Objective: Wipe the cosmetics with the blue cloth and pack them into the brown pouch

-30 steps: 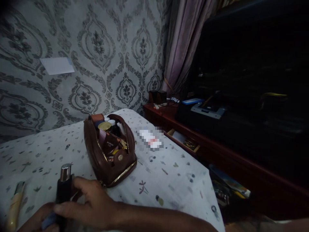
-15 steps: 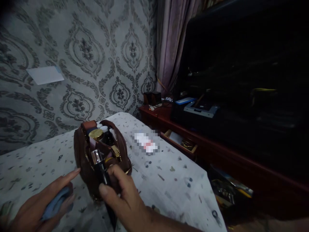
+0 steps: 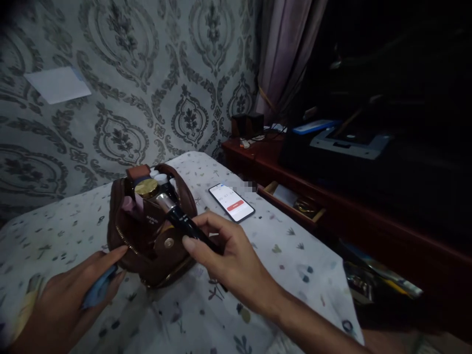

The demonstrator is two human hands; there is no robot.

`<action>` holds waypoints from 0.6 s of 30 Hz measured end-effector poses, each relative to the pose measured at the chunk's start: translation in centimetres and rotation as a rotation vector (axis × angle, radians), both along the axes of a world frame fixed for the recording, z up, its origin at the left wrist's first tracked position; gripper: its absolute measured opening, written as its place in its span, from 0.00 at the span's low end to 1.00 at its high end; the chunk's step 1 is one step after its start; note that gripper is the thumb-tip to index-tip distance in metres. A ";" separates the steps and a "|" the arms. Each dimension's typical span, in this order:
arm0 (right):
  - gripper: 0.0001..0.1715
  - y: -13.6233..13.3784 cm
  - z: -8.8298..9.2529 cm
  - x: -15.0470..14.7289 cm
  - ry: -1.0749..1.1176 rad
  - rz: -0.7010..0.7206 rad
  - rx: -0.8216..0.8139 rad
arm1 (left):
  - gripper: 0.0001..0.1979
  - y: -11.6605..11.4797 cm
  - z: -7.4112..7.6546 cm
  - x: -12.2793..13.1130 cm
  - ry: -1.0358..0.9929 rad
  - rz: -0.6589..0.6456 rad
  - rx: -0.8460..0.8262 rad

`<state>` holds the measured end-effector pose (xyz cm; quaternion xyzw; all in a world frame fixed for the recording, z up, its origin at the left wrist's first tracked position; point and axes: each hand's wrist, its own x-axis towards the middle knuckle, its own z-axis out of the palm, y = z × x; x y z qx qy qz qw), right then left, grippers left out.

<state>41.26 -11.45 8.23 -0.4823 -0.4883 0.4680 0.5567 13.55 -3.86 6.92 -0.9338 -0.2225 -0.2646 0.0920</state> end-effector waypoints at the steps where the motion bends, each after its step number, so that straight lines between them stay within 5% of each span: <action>1: 0.16 0.1 0.3 0.3 -0.025 0.034 -0.013 | 0.22 0.0 -0.1 0.0 -0.008 0.005 0.000; 9: 0.13 2.0 2.3 1.4 -0.442 -0.008 0.218 | 0.22 0.0 -0.2 -0.1 0.023 0.032 0.006; 18: 0.06 5.9 5.9 -0.3 -0.906 0.230 0.477 | 0.21 0.2 -0.7 -0.4 0.035 0.046 0.031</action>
